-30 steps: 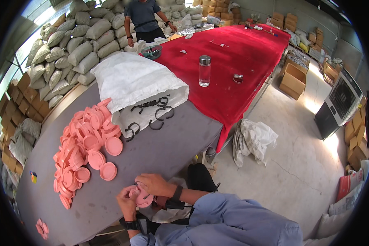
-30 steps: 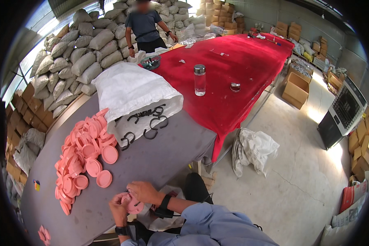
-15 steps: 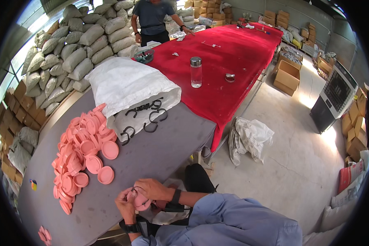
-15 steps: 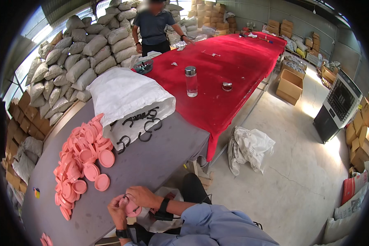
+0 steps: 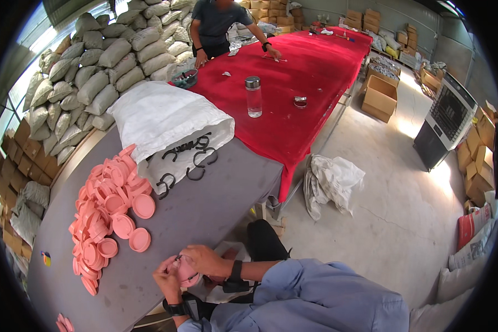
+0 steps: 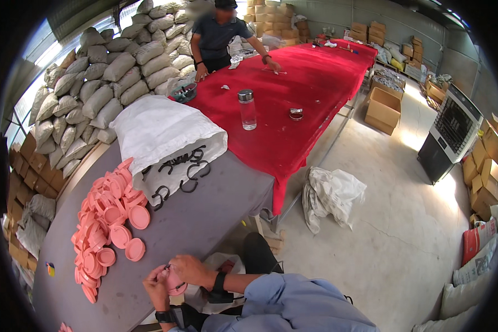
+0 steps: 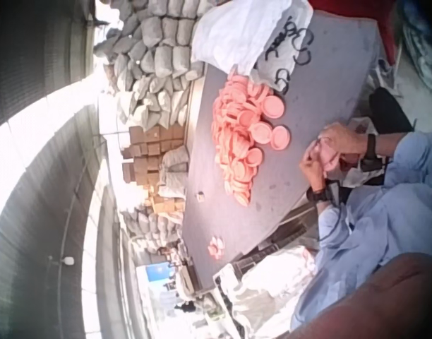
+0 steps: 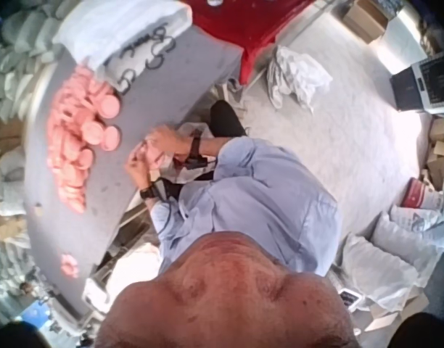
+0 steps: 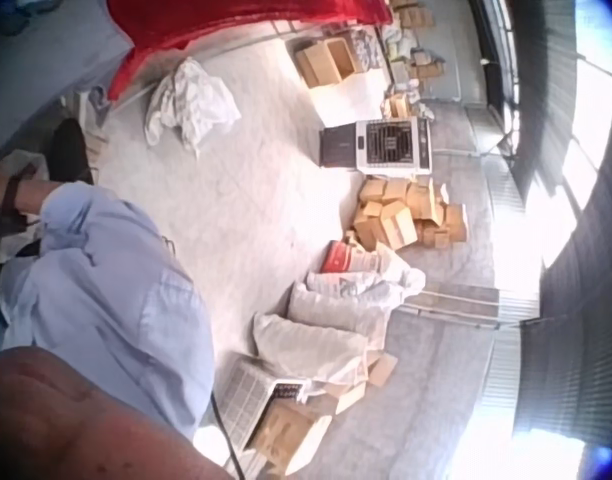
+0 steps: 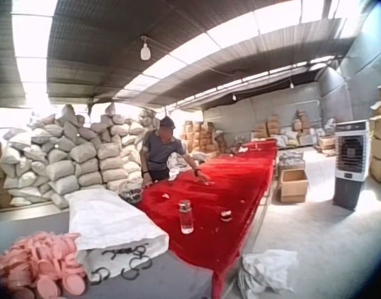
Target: Assembling small black plastic hooks into slots on pink plastic container lids.
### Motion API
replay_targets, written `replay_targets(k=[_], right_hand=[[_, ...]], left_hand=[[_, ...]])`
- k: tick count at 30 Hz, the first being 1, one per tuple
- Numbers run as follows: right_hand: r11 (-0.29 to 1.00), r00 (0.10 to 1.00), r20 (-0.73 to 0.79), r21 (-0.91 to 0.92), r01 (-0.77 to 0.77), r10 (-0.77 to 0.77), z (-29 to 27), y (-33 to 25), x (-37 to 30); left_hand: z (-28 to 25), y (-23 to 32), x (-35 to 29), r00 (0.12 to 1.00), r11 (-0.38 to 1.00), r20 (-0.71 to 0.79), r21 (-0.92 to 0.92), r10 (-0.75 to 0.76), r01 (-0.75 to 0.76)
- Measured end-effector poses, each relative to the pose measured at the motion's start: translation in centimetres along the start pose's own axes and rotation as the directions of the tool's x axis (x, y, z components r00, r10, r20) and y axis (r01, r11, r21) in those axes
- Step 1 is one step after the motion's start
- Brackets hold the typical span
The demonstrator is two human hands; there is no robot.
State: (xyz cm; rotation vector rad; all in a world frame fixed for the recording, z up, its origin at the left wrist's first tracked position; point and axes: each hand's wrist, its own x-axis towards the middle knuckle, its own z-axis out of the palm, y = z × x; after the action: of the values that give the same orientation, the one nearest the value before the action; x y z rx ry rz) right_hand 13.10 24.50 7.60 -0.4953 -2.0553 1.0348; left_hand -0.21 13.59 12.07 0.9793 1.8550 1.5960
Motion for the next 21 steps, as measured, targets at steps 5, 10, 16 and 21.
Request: replay_targets(k=[5, 10, 16, 21], right_hand=[[0.995, 0.991, 0.104, 0.065, 0.079, -0.085, 0.5, 1.7, 0.4], [0.985, 0.988, 0.128, 0.161, 0.061, -0.082, -3.1, -0.7, 3.0], [0.999, 0.989, 0.148, 0.024, 0.027, -0.030, -4.9, -5.3, 5.1], [0.995, 0.978, 0.178, 0.023, 0.102, -0.104, -4.5, -6.1, 5.1]], left_hand=[[-1.7, 0.6, -0.9, 0.998, 0.995, -0.047, 0.091, 0.043, -0.038], [-0.6, 3.9, 1.5, 0.983, 0.967, 0.011, 0.183, 0.181, -0.180], [-2.1, 5.4, 1.2, 0.993, 0.986, 0.110, -0.156, -0.040, 0.057], [-3.0, 5.3, 0.0, 0.996, 0.989, 0.081, -0.145, -0.022, 0.034]])
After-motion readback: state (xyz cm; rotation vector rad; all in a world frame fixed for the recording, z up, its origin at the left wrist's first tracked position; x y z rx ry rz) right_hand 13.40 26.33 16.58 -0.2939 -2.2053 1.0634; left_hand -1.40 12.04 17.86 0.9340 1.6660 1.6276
